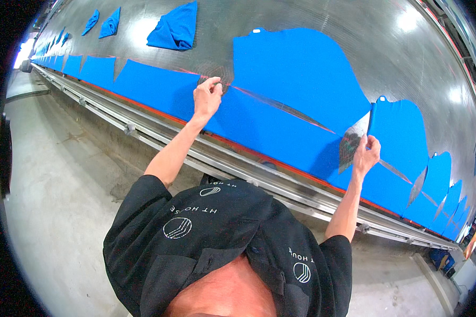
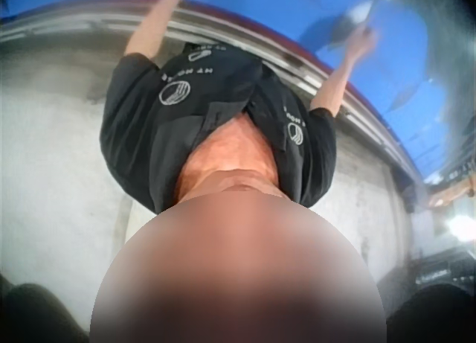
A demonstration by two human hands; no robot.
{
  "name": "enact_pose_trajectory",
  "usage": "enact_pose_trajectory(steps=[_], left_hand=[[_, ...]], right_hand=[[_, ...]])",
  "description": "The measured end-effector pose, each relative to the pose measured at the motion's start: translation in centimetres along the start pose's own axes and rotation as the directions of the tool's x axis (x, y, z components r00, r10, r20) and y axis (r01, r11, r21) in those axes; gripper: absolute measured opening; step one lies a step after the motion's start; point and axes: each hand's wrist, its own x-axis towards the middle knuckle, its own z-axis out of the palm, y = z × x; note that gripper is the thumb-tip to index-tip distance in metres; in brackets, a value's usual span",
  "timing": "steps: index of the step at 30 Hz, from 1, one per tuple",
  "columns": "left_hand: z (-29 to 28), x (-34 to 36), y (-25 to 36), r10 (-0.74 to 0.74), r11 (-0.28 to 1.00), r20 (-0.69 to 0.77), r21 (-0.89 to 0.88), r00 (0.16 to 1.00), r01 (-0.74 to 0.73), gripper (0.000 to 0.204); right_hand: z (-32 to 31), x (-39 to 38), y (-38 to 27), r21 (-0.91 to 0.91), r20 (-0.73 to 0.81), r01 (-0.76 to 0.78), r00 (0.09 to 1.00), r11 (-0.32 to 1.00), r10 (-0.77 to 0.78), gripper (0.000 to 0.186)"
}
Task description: The person repeatedly picks up blue garments from a long metal table, unfolds them, and folds them into smaller rectangles. The person handles each garment one at a time, placing the folded items back on the table in a row.
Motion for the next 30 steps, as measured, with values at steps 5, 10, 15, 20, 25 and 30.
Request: enact_pose_trajectory(steps=[5, 10, 15, 20, 25, 30], left_hand=[[0.9, -2.4, 0.3, 0.207, 0.896, 0.008, 0.401, 0.978, -0.192, 0.047], [3.5, -4.2, 0.8, 0.331, 0.746, 0.007, 0.61, 0.944, -0.266, 0.054], [4.7, -4.3, 0.9, 0.329, 0.716, 0.048, 0.638, 0.943, -0.282, 0.054], [4.4, -3.8, 0.6, 0.392, 0.71, 0.02, 0.629, 0.92, -0.316, 0.04], [4.9, -2.1, 0.9, 0.31, 0.909, -0.254, 0.36, 0.916, -0.208, 0.015], [5.6, -1.2, 1.6, 0.162, 0.951, -0.344, 0.306, 0.925, -0.052, 0.005]], right_hand=[[1.2, -3.1, -1.3, -0.115, -0.04, 0.064, 0.997, 0.991, -0.069, 0.041], [2.9, -5.0, -1.6, -0.29, -0.072, 0.117, 0.987, 0.95, -0.144, 0.058], [3.8, -7.1, -1.5, -0.316, -0.033, 0.046, 0.998, 0.948, -0.06, 0.064], [4.0, -8.5, -1.1, -0.346, -0.031, 0.044, 0.998, 0.937, -0.058, 0.061], [4.1, -9.3, -1.0, -0.314, -0.006, -0.012, 1.0, 0.949, 0.011, 0.06], [4.0, -9.3, -1.3, -0.303, 0.002, -0.026, 1.0, 0.953, 0.028, 0.062]])
